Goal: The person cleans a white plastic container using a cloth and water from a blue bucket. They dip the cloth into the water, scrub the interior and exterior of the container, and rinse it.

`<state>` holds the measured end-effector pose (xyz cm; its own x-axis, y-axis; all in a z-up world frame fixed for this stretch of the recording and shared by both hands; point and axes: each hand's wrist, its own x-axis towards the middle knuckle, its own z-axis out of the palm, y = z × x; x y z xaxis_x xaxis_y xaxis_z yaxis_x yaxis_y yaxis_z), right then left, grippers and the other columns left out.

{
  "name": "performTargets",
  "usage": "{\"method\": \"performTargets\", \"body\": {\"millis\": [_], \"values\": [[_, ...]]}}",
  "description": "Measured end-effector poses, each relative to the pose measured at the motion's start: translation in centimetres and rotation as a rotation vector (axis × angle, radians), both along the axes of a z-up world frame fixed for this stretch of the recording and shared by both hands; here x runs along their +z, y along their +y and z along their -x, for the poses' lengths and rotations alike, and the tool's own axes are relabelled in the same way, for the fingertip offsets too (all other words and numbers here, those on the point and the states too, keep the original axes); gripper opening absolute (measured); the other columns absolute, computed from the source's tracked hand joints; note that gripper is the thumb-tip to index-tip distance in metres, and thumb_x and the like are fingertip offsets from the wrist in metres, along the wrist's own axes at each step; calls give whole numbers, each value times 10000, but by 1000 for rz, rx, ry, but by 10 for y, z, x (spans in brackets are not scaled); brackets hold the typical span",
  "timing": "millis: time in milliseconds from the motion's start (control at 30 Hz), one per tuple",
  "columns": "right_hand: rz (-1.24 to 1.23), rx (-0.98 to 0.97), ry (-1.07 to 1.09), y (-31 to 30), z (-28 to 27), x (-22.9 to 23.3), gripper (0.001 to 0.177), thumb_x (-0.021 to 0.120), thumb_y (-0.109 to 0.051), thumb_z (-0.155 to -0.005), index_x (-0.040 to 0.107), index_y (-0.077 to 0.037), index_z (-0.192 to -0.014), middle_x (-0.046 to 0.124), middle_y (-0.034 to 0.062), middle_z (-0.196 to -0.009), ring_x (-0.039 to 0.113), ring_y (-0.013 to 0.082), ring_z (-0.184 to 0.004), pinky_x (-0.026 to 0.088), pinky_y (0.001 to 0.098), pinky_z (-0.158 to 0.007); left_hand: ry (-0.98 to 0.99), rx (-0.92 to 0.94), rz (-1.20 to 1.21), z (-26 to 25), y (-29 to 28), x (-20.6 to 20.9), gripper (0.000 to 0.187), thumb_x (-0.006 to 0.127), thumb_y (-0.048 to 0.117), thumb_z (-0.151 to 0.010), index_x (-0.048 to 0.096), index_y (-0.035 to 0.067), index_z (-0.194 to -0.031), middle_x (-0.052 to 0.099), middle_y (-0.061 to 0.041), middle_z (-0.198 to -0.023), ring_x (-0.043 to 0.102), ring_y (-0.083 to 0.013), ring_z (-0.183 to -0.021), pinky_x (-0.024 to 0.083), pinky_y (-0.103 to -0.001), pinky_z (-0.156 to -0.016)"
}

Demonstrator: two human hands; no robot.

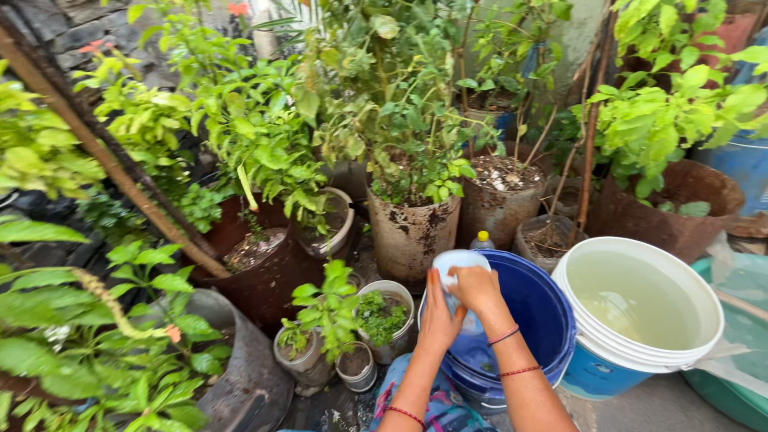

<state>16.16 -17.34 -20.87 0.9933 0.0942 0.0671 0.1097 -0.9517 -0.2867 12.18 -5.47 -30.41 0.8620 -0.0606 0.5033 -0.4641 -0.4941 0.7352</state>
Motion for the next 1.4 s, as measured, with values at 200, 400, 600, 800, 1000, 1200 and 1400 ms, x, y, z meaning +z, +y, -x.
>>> {"method": "performTargets", "body": {"millis": [200, 400, 600, 800, 1000, 1200, 1400], "values": [[295, 53, 280, -31, -11, -95, 375, 823, -315, -762, 758, -320, -1132, 729, 22, -1147, 664, 248, -1137, 509, 561, -954, 480, -108, -861, -7, -32, -73, 1016, 812, 429, -831, 250, -22, -1547, 283, -248, -1603, 338, -373, -1472, 251, -521, -1198], [400, 498, 482, -21, 3, -87, 292, 757, -287, -814, 804, -279, -1102, 696, 87, -1286, 664, 314, -1196, 519, 441, -1023, 694, -259, -1146, -4, -57, -99, 757, 779, 368, -857, 516, 11, -1470, 577, -178, -1442, 581, -334, -1306, 450, -525, -1060], [432, 267, 728, -7, 3, -105, 425, 704, -467, -900, 746, -216, -1240, 644, 113, -1378, 591, 312, -1318, 450, 428, -1116, 869, -401, -1226, -15, -61, -112, 716, 723, 410, -861, 569, 68, -1471, 518, -143, -1552, 509, -313, -1412, 442, -524, -1101], [376, 243, 821, -1, -9, -162, 576, 443, -590, -1040, 615, -186, -1414, 508, 109, -1524, 456, 334, -1438, 378, 493, -1170, 958, -404, -1317, -19, -62, -102, 785, 712, 396, -878, 466, 73, -1549, 336, -172, -1655, 304, -367, -1531, 308, -539, -1195], [396, 404, 819, -8, -14, -178, 505, 405, -492, -1066, 613, -201, -1422, 532, 141, -1502, 479, 367, -1413, 423, 511, -1128, 1036, -421, -1218, -23, -62, -108, 973, 782, 394, -803, 369, -31, -1575, 306, -249, -1655, 345, -399, -1504, 341, -508, -1190], [332, 191, 496, -18, -23, -153, 391, 518, -404, -995, 677, -215, -1298, 640, 70, -1376, 566, 280, -1317, 477, 512, -1047, 745, -253, -1102, -29, -61, -116, 1054, 754, 285, -871, 103, -89, -1610, 123, -224, -1697, 208, -387, -1528, 255, -503, -1194], [202, -38, 367, -47, -33, -153, 301, 498, -342, -981, 745, -338, -1153, 729, 13, -1188, 615, 267, -1222, 512, 466, -987, 538, -237, -708, -19, -57, -99, 1092, 822, 249, -832, 110, -73, -1595, 141, -254, -1674, 155, -389, -1552, 146, -494, -1249]]}}
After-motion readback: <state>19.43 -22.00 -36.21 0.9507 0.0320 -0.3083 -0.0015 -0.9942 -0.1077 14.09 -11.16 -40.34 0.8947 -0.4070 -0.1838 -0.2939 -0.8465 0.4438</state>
